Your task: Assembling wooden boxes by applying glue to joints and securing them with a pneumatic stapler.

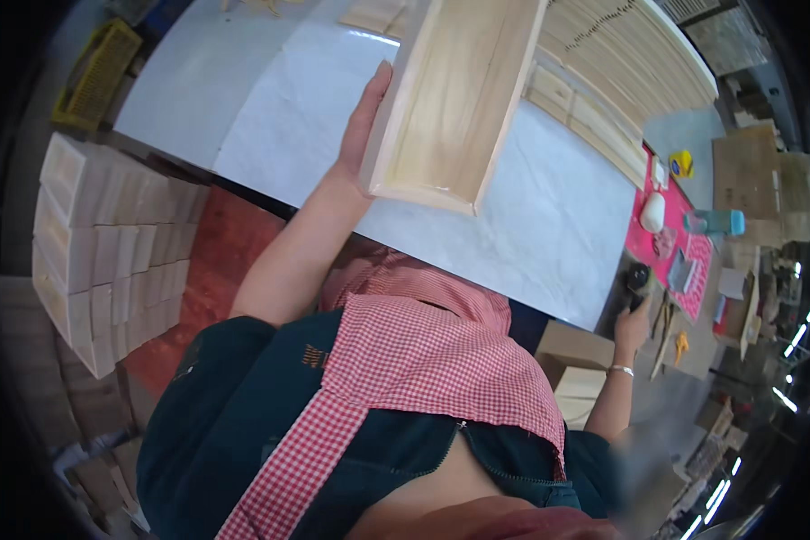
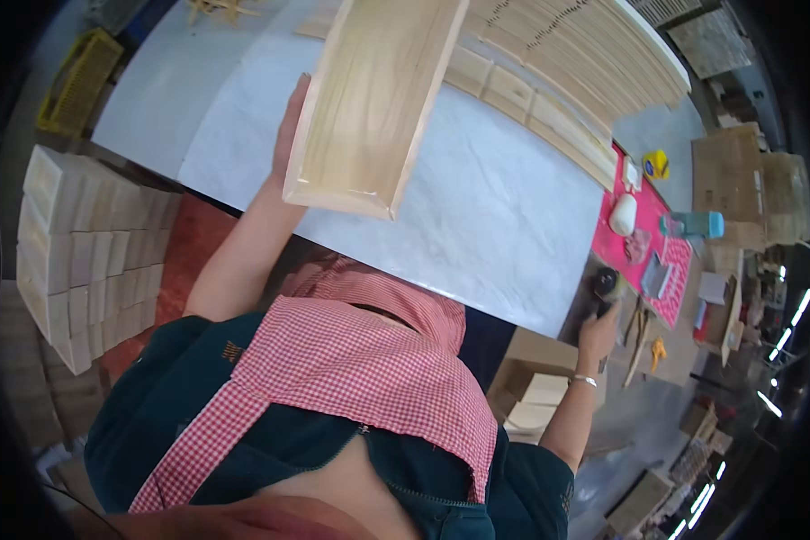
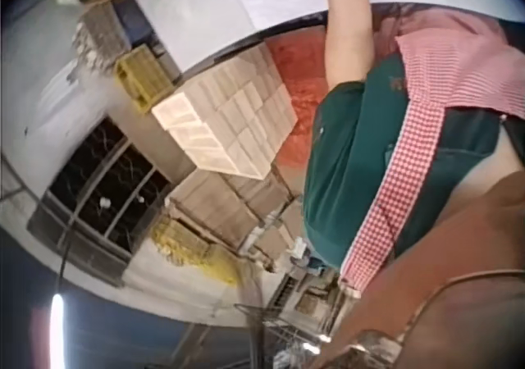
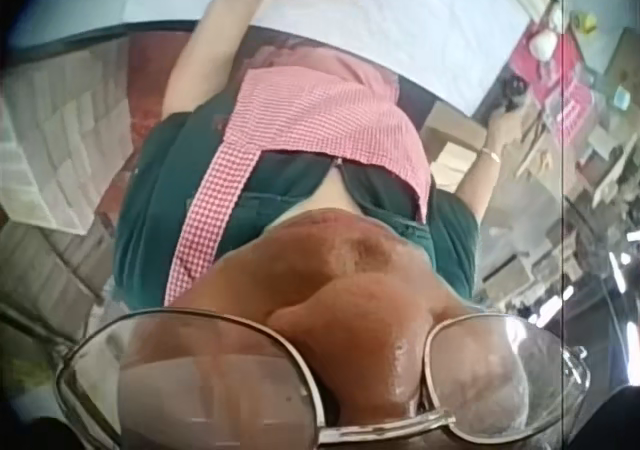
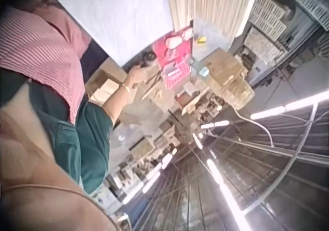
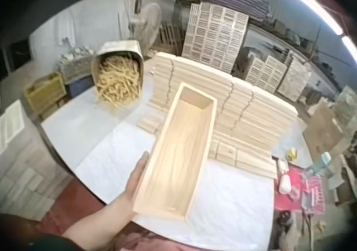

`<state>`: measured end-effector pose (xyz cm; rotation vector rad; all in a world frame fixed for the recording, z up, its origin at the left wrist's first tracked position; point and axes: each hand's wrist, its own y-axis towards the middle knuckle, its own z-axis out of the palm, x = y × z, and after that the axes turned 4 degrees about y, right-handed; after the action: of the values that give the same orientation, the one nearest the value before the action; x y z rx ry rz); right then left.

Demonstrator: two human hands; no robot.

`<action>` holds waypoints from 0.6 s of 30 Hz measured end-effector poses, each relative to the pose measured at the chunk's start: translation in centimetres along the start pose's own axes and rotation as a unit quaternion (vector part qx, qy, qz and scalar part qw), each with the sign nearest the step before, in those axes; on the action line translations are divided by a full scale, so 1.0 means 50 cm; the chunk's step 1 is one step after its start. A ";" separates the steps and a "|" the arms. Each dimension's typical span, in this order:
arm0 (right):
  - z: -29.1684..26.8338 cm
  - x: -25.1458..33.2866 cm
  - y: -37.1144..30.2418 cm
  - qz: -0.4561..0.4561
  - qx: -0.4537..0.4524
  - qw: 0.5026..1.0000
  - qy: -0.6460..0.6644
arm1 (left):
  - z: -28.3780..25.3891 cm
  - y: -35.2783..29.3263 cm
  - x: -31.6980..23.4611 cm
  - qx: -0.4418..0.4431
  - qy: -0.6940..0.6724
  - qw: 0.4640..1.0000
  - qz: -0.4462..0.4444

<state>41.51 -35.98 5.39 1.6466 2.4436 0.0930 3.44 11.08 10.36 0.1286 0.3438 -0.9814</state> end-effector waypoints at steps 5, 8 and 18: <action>0.030 0.014 0.020 -0.082 -0.196 0.975 -0.072 | 0.046 0.007 0.026 -0.030 0.043 0.998 0.035; -0.114 0.218 -0.010 -0.135 -0.058 0.906 0.397 | 0.038 0.021 0.041 0.024 0.032 0.999 0.023; -0.319 0.615 -0.225 -0.297 0.222 0.544 0.753 | 0.086 -0.035 0.060 0.087 0.058 0.994 0.015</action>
<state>16.99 -11.00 15.41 0.3494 4.4078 1.4224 4.51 6.60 13.47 0.3485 0.3608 -0.9749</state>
